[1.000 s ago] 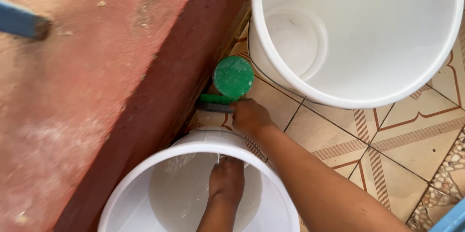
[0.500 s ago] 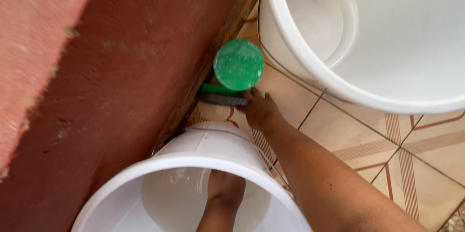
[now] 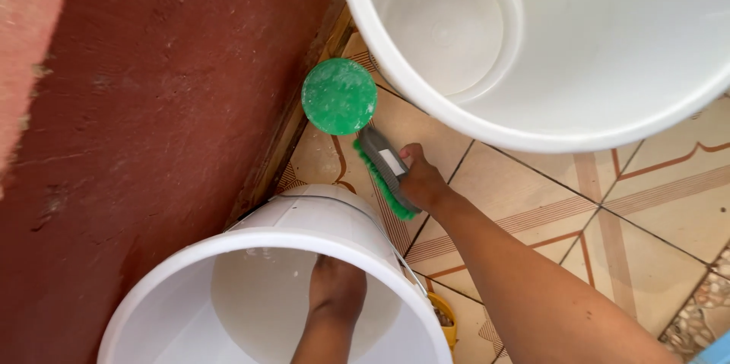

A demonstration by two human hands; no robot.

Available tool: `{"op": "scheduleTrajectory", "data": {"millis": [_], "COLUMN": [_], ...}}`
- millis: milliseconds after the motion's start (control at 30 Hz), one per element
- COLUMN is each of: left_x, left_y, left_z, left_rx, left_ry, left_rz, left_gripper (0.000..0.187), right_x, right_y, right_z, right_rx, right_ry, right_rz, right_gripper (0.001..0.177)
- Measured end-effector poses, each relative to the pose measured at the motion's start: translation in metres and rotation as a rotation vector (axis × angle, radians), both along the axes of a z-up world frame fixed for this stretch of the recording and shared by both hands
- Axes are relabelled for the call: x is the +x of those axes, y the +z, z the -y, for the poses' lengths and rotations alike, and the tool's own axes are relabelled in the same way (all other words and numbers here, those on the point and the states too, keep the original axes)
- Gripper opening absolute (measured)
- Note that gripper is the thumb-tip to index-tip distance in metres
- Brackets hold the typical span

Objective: Washing a rug with a brush and water, then rolling it up.

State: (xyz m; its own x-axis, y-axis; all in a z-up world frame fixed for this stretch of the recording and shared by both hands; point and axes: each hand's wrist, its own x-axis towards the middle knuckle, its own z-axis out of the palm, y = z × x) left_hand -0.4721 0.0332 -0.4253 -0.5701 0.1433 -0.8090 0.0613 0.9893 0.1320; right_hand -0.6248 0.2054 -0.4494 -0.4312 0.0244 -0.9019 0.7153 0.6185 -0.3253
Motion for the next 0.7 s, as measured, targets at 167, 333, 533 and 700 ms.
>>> {"op": "scheduleTrajectory", "data": {"millis": [167,333,533,700], "left_x": [-0.002,0.009,0.011,-0.002], "left_y": [0.036,0.049,0.062,0.091], "left_z": [0.006,0.02,0.03,0.043], "left_rx": [0.039,0.062,0.003,-0.034], "left_ry": [0.091,0.125,0.014,-0.104], "left_rz": [-0.078,-0.122,-0.095,-0.112], "left_gripper": [0.028,0.022,0.022,0.018], "right_x": [0.017,0.022,0.026,0.037], "right_y": [0.035,0.101,0.13,0.153], "right_z": [-0.026,-0.037,-0.042,-0.039], "right_rx": [-0.238,-0.258,-0.382,-0.473], "right_ry": [-0.285,-0.258,-0.33,-0.599], "right_rz": [0.061,0.027,-0.036,-0.16], "right_gripper": [0.053,0.046,0.054,0.028]}}
